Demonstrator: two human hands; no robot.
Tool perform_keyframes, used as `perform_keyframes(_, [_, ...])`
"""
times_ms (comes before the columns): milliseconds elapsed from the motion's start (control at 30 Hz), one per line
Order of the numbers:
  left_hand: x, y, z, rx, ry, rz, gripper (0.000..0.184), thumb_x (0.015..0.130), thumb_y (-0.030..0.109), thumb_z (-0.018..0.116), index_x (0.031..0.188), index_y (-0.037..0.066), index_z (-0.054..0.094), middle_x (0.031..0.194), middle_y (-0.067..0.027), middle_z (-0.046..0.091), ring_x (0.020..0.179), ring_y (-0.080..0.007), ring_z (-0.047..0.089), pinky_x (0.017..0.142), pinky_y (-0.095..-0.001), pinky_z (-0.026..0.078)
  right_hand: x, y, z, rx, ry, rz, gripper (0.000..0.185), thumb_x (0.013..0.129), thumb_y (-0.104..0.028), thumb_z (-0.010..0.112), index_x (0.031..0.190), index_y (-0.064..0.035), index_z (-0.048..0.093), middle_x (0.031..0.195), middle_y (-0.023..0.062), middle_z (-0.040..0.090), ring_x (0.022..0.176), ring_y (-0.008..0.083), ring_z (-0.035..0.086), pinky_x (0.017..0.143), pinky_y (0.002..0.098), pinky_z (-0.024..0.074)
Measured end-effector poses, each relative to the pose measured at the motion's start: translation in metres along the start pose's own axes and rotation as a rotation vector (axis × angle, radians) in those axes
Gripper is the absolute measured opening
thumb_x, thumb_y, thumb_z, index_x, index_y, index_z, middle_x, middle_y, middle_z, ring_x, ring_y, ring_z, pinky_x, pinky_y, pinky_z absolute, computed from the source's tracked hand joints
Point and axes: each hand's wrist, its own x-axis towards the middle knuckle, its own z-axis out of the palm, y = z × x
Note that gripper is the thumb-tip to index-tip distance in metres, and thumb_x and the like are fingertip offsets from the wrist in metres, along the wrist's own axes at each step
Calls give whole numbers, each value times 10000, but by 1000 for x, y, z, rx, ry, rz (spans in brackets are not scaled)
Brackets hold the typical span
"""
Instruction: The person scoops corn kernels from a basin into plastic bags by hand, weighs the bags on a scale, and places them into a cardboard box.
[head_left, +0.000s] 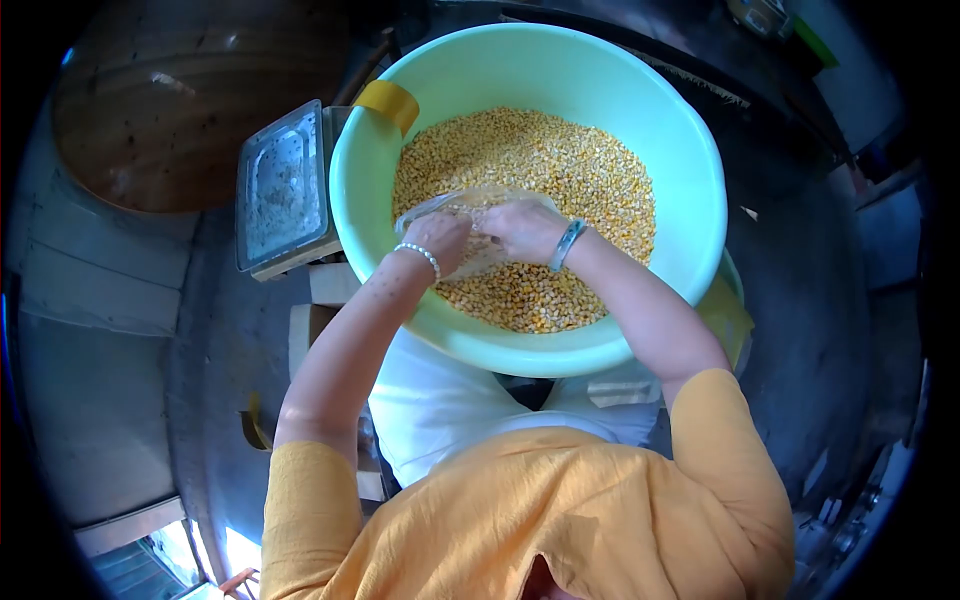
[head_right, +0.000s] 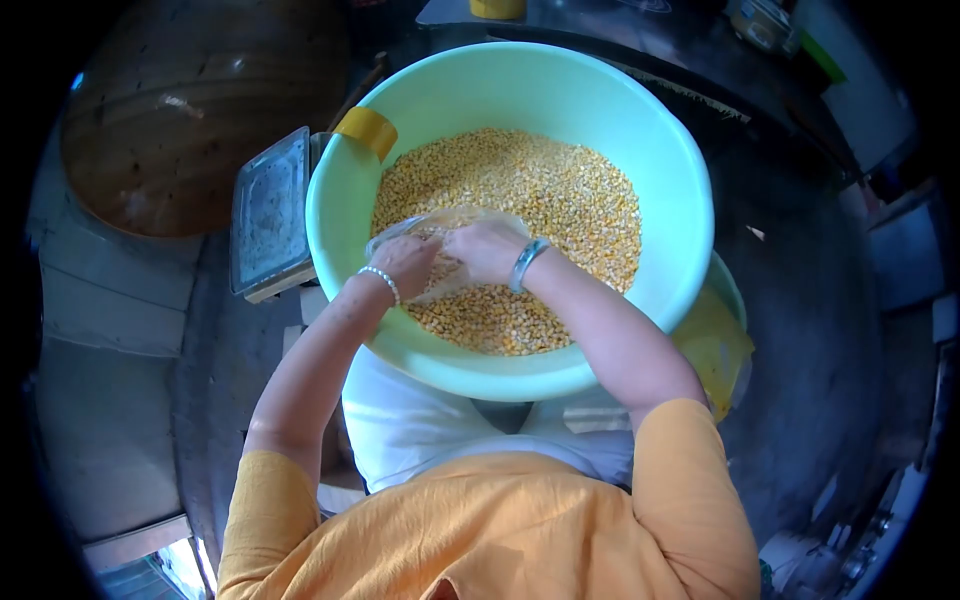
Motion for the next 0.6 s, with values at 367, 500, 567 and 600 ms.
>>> perform_keyframes(367, [-5,3,-5,-4,-58,-104,678,724,437,619,1258,62,434,1189,-205,529,1144,-304,486,980,-387,364,-7,9,-3,84,-160,42,144,705,-93,581,789,-95,698,781,139,652,748,295,625,696,383,490])
perform_keyframes(500, [-2,7,-10,-44,-165,-56,623,719,416,622,1241,113,466,1157,-189,547,1139,-304,488,985,-393,358,0,14,3,107,82,161,195,714,-80,571,866,-104,690,792,139,650,767,288,628,711,388,494])
perform_keyframes(567, [-6,13,-15,-80,-154,21,604,719,405,619,1244,146,470,1182,-189,525,1148,-320,476,988,-402,354,3,16,8,73,55,193,206,721,-104,593,915,-106,663,842,149,641,803,297,620,752,386,492])
perform_keyframes(600, [-9,15,-12,-64,-103,82,611,719,408,617,1256,163,460,1215,-194,496,1158,-332,464,991,-404,350,4,17,11,55,41,207,220,724,-116,605,939,-107,650,867,154,636,822,302,616,772,385,492])
